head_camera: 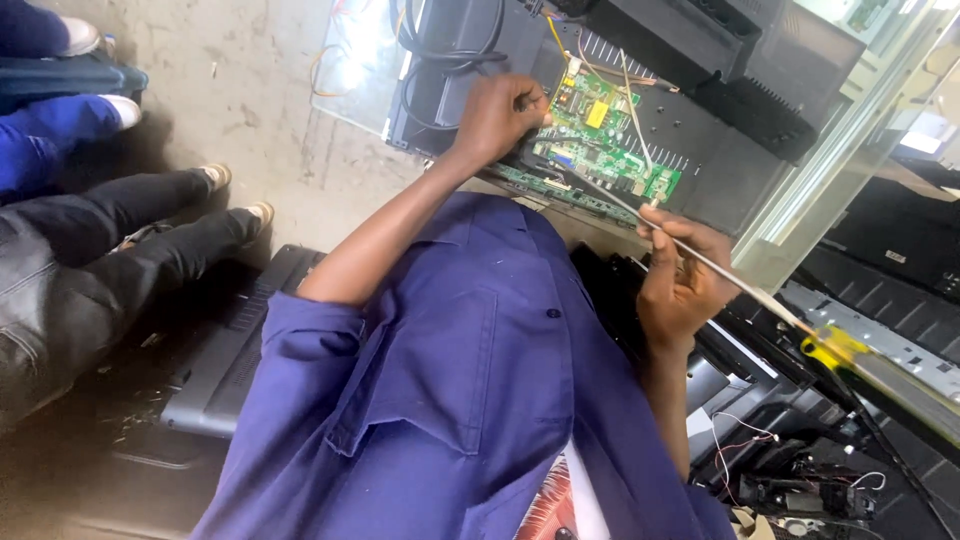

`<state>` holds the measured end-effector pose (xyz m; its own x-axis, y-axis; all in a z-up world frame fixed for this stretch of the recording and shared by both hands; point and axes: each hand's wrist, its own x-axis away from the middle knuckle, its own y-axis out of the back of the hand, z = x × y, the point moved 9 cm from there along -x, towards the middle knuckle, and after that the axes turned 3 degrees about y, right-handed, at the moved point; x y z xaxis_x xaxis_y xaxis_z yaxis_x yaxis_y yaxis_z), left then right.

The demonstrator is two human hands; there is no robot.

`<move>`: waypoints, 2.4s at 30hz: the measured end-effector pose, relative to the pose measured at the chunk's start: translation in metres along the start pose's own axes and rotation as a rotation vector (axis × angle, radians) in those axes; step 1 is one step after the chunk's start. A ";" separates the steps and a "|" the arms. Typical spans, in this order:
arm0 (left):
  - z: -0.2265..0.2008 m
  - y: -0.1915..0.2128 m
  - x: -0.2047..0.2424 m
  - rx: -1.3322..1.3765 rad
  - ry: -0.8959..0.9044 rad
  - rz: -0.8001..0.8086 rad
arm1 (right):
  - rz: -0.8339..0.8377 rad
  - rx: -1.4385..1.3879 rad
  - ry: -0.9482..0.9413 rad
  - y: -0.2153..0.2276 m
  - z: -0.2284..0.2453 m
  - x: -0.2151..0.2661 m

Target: Repairing a television by working on the internal circuitry and then reassembling the back casing.

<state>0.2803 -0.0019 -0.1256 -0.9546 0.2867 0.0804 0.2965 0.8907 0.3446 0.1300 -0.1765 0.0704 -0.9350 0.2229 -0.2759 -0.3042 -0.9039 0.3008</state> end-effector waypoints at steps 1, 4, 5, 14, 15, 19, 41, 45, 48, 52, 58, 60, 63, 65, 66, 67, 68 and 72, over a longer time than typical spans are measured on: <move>0.002 -0.001 0.000 0.007 0.011 0.006 | 0.016 0.027 0.025 -0.005 0.004 -0.003; 0.003 -0.003 0.000 0.021 0.019 0.008 | 0.053 0.107 0.077 -0.014 0.011 -0.010; 0.003 -0.003 -0.001 0.024 0.015 0.007 | 0.070 0.158 0.103 -0.018 0.013 -0.011; 0.013 -0.008 0.000 0.027 0.039 0.010 | 0.137 0.218 0.133 -0.037 0.018 -0.022; 0.013 -0.008 0.000 0.028 0.040 0.008 | 0.139 0.218 0.134 -0.038 0.018 -0.023; 0.009 -0.007 -0.001 0.034 0.006 0.001 | 0.152 0.202 0.123 -0.042 0.017 -0.024; 0.008 -0.006 -0.003 0.003 0.033 0.004 | 0.451 0.484 0.457 -0.076 0.025 -0.044; 0.008 -0.005 -0.003 0.013 0.034 0.001 | 0.502 0.663 0.487 -0.083 0.039 -0.046; 0.009 -0.006 -0.003 0.010 0.040 0.004 | 0.560 1.357 0.582 -0.088 0.015 -0.042; 0.010 -0.007 -0.005 -0.009 0.043 0.000 | 0.537 0.800 0.404 -0.089 0.025 -0.060; 0.012 -0.008 -0.006 -0.030 0.038 -0.004 | 0.596 0.933 0.419 -0.096 0.018 -0.060; 0.012 -0.008 -0.005 -0.032 0.048 -0.003 | 0.662 1.232 0.429 -0.097 0.012 -0.061; 0.008 -0.007 -0.006 -0.016 0.019 -0.007 | 0.668 0.759 0.388 -0.097 0.039 -0.068; 0.015 -0.010 -0.006 -0.035 0.056 0.006 | 0.798 0.761 0.239 -0.094 0.019 -0.061; 0.012 -0.009 -0.004 -0.035 0.057 0.010 | 0.797 0.760 0.235 -0.094 0.016 -0.059; 0.008 -0.008 -0.003 -0.019 0.041 0.007 | 0.727 0.821 0.370 -0.094 0.024 -0.058; 0.004 -0.005 -0.005 -0.005 0.019 -0.001 | 0.649 0.881 0.512 -0.094 0.032 -0.058; 0.009 -0.008 -0.005 -0.008 0.058 0.022 | 0.478 0.740 0.579 -0.094 0.028 -0.054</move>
<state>0.2826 -0.0075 -0.1368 -0.9480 0.2849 0.1421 0.3173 0.8816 0.3494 0.2045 -0.0930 0.0827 -0.8163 -0.4827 -0.3172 -0.1452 -0.3600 0.9216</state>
